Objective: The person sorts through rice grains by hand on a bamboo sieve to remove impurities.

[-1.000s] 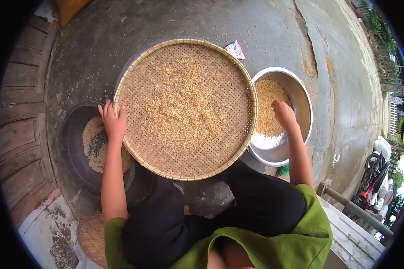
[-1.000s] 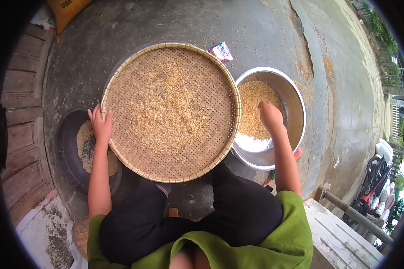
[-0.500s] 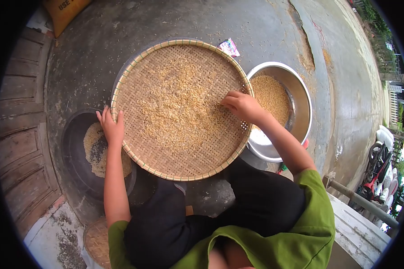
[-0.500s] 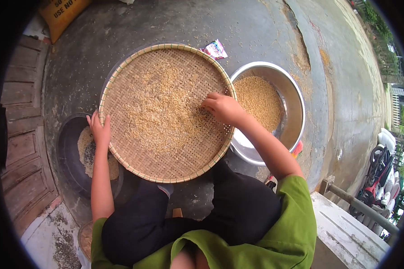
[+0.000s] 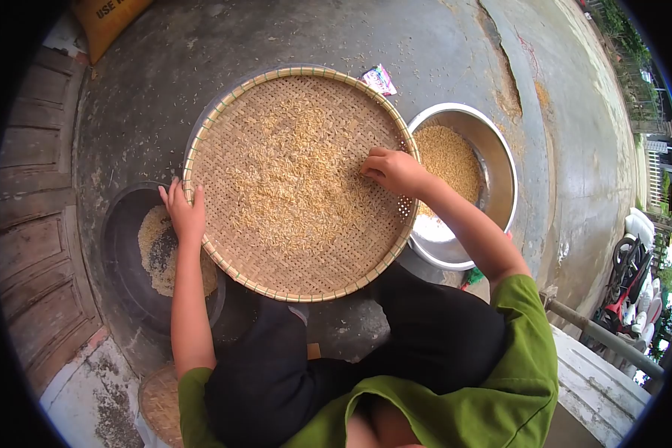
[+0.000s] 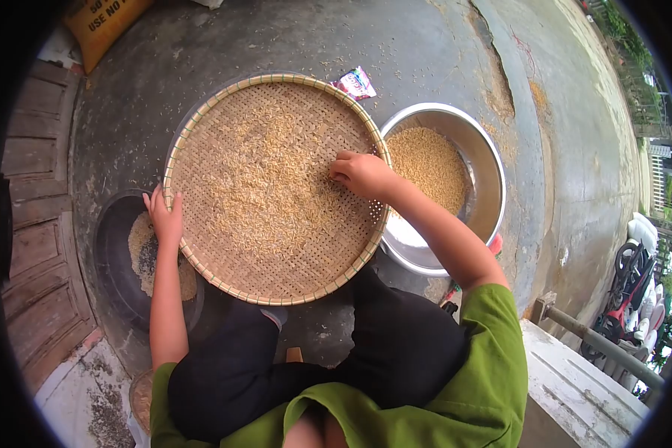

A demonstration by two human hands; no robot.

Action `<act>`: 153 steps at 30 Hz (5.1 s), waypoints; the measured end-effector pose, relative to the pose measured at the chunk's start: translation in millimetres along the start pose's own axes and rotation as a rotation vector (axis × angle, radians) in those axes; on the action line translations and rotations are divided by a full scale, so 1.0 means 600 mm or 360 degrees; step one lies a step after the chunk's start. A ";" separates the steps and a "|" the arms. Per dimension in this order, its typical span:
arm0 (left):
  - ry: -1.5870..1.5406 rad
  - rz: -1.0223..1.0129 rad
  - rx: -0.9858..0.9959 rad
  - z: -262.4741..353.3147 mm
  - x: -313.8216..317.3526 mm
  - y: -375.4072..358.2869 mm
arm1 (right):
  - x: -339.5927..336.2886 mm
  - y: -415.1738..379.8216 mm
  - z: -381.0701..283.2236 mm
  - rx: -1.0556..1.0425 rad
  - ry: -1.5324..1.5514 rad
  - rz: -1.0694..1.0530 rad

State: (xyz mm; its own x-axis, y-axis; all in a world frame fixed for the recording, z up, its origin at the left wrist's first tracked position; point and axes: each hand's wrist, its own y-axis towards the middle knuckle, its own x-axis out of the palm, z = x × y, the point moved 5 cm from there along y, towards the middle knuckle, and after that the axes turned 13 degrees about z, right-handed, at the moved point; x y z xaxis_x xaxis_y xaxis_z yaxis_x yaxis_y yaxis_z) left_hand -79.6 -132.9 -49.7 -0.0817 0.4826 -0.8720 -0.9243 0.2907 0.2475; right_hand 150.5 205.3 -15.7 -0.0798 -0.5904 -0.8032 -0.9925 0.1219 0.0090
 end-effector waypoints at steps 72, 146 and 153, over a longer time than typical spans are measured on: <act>0.0030 -0.0041 0.0033 -0.005 0.002 0.002 | -0.145 -0.111 0.077 0.0734 -0.0841 0.0417; 0.0056 -0.0072 0.0025 -0.009 0.008 0.002 | -0.100 -0.115 0.011 0.0304 -0.0225 0.0455; 0.0061 -0.0068 0.0039 -0.006 0.003 0.003 | -0.078 -0.091 -0.033 0.0064 -0.0583 0.0325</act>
State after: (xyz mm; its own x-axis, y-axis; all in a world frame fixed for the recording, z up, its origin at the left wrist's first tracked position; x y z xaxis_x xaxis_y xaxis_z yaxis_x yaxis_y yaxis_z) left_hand -82.7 -134.3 -52.5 -0.0573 0.4374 -0.8974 -0.9179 0.3304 0.2197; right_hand 206.3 210.6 33.0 -0.2293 -0.2289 -0.9461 -0.9547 0.2424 0.1727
